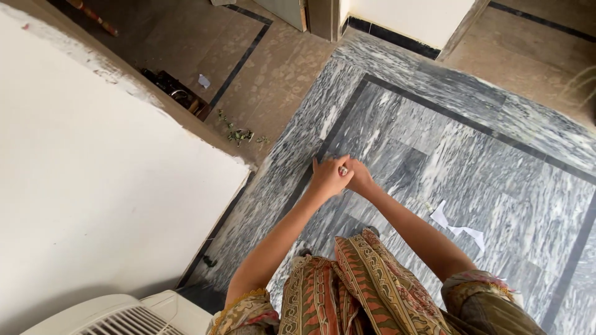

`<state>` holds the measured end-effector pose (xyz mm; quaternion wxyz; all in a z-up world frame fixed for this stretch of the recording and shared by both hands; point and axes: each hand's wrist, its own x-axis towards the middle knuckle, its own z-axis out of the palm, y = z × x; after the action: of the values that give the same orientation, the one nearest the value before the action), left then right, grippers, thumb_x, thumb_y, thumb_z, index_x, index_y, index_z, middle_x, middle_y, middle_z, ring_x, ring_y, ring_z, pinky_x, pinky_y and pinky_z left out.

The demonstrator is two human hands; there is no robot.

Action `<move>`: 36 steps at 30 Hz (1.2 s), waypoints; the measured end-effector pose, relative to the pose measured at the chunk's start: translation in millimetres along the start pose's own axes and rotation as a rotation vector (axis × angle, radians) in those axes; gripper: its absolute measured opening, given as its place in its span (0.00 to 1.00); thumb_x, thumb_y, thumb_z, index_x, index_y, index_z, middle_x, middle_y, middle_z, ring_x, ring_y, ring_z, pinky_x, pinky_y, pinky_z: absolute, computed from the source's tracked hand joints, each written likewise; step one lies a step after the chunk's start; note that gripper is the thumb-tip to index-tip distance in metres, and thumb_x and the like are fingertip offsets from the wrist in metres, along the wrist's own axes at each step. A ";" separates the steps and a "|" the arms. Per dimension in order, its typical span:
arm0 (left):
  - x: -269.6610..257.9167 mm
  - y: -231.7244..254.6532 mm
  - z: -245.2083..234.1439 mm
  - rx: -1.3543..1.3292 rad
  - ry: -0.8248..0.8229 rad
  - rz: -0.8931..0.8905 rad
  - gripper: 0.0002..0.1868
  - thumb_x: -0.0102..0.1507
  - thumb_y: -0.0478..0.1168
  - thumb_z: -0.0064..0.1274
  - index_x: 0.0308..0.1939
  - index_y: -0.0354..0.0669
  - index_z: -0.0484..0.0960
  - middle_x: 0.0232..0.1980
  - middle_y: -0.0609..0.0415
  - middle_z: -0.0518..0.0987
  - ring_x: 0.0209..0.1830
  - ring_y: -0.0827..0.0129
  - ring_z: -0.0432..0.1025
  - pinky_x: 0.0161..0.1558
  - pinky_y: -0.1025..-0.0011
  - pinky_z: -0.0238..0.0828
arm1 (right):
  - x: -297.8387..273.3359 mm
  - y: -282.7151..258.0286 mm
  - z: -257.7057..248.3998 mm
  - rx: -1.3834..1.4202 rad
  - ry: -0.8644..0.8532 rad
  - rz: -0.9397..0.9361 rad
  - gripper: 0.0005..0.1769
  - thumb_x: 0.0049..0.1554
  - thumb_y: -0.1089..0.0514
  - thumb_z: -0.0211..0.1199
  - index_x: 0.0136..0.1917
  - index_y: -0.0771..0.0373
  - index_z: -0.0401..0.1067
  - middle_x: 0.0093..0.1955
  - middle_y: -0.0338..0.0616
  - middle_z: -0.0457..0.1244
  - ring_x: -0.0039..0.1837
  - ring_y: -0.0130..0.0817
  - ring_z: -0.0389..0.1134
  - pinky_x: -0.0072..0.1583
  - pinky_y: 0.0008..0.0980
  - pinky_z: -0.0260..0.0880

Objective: The person is sweeping the marble floor of an entryway using a handheld broom.

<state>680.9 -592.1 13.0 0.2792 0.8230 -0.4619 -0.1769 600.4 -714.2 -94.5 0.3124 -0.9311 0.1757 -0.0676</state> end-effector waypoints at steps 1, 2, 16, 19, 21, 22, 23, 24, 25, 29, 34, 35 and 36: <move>5.8 15.4 -7.0 -0.002 0.002 -0.002 0.30 0.60 0.55 0.53 0.63 0.48 0.79 0.52 0.45 0.84 0.58 0.47 0.75 0.70 0.31 0.44 | -7.1 7.0 -8.0 -0.001 -0.003 -0.001 0.14 0.46 0.53 0.68 0.44 0.62 0.74 0.43 0.53 0.70 0.49 0.55 0.72 0.50 0.50 0.74; 14.0 30.2 -15.7 0.098 0.001 0.020 0.28 0.60 0.53 0.53 0.61 0.46 0.80 0.50 0.45 0.85 0.59 0.46 0.74 0.70 0.28 0.42 | -1.2 7.9 -13.0 0.021 0.017 -0.026 0.14 0.47 0.53 0.68 0.44 0.62 0.73 0.43 0.53 0.69 0.49 0.55 0.71 0.51 0.49 0.73; 45.4 -46.2 50.4 0.030 -0.045 -0.115 0.26 0.60 0.50 0.53 0.63 0.52 0.79 0.49 0.48 0.85 0.55 0.49 0.76 0.70 0.24 0.35 | 54.1 68.3 76.3 0.023 -0.079 0.067 0.16 0.47 0.51 0.69 0.47 0.60 0.77 0.49 0.53 0.70 0.55 0.54 0.71 0.55 0.49 0.72; 55.0 -36.2 23.4 -0.103 -0.065 -0.163 0.26 0.61 0.51 0.53 0.64 0.55 0.78 0.50 0.48 0.84 0.55 0.48 0.76 0.70 0.25 0.35 | 66.6 45.7 36.8 -0.053 -0.071 0.071 0.15 0.48 0.50 0.68 0.46 0.59 0.77 0.47 0.53 0.71 0.54 0.53 0.73 0.56 0.48 0.73; 70.8 -27.2 1.3 -0.068 0.030 -0.119 0.26 0.61 0.52 0.53 0.63 0.55 0.79 0.50 0.48 0.84 0.55 0.50 0.77 0.71 0.25 0.35 | 83.6 27.5 3.9 0.059 -0.076 0.085 0.12 0.48 0.52 0.69 0.46 0.58 0.77 0.45 0.52 0.72 0.51 0.52 0.74 0.53 0.45 0.75; 82.2 -21.4 -12.7 -0.072 0.032 -0.111 0.26 0.61 0.52 0.53 0.63 0.55 0.79 0.50 0.48 0.84 0.55 0.50 0.77 0.71 0.25 0.35 | 93.5 19.4 -10.5 0.052 -0.070 0.086 0.12 0.48 0.52 0.69 0.46 0.58 0.77 0.45 0.52 0.72 0.51 0.52 0.74 0.53 0.45 0.75; 93.6 -15.8 -27.6 0.001 0.067 -0.087 0.26 0.61 0.53 0.54 0.63 0.54 0.79 0.50 0.47 0.84 0.55 0.50 0.77 0.71 0.26 0.37 | 103.9 10.7 -24.9 0.189 0.015 0.002 0.14 0.44 0.55 0.71 0.44 0.60 0.75 0.43 0.52 0.71 0.49 0.52 0.74 0.50 0.44 0.74; 102.6 -10.7 -42.5 0.073 0.098 -0.067 0.26 0.61 0.53 0.54 0.62 0.54 0.79 0.49 0.46 0.84 0.55 0.50 0.77 0.72 0.27 0.38 | 112.2 0.5 -37.8 0.326 0.096 -0.082 0.17 0.40 0.58 0.73 0.43 0.61 0.73 0.41 0.52 0.70 0.47 0.52 0.74 0.48 0.43 0.74; 110.2 -8.3 -53.4 0.068 0.096 -0.062 0.26 0.61 0.53 0.54 0.62 0.54 0.79 0.49 0.46 0.84 0.55 0.50 0.77 0.72 0.27 0.38 | 124.3 -2.4 -39.9 0.321 0.099 -0.078 0.17 0.40 0.58 0.73 0.43 0.61 0.73 0.41 0.52 0.70 0.47 0.52 0.74 0.48 0.43 0.74; 145.6 -23.0 -110.1 0.260 0.093 -0.070 0.28 0.62 0.54 0.54 0.64 0.51 0.77 0.47 0.47 0.85 0.59 0.47 0.74 0.71 0.26 0.39 | 204.8 7.7 -6.9 0.611 0.120 -0.208 0.15 0.47 0.61 0.75 0.46 0.64 0.73 0.43 0.48 0.69 0.46 0.43 0.70 0.48 0.37 0.71; 173.9 -106.0 -170.0 0.287 0.052 -0.019 0.30 0.61 0.58 0.56 0.64 0.53 0.75 0.50 0.49 0.85 0.60 0.46 0.72 0.66 0.23 0.40 | 316.3 1.9 82.4 0.659 0.131 -0.310 0.18 0.49 0.62 0.74 0.52 0.63 0.74 0.49 0.42 0.69 0.47 0.28 0.69 0.49 0.33 0.72; 179.9 -126.7 -179.3 0.286 -0.024 -0.042 0.28 0.62 0.59 0.54 0.65 0.57 0.75 0.51 0.50 0.85 0.60 0.48 0.73 0.69 0.25 0.42 | 342.3 9.0 116.4 0.928 0.023 -0.209 0.17 0.52 0.62 0.70 0.55 0.61 0.73 0.52 0.41 0.69 0.51 0.27 0.69 0.51 0.32 0.73; 184.5 -147.6 -188.9 0.284 -0.100 -0.066 0.27 0.64 0.59 0.53 0.65 0.61 0.75 0.52 0.52 0.85 0.60 0.50 0.74 0.71 0.28 0.43 | 367.3 14.7 151.7 1.192 -0.091 -0.097 0.17 0.55 0.63 0.65 0.58 0.59 0.72 0.55 0.40 0.69 0.54 0.26 0.70 0.54 0.31 0.74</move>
<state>976.5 -633.1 62.5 0.1306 0.8591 -0.4684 -0.1596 973.2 -776.1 -218.3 0.7845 -0.6045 0.0513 -0.1287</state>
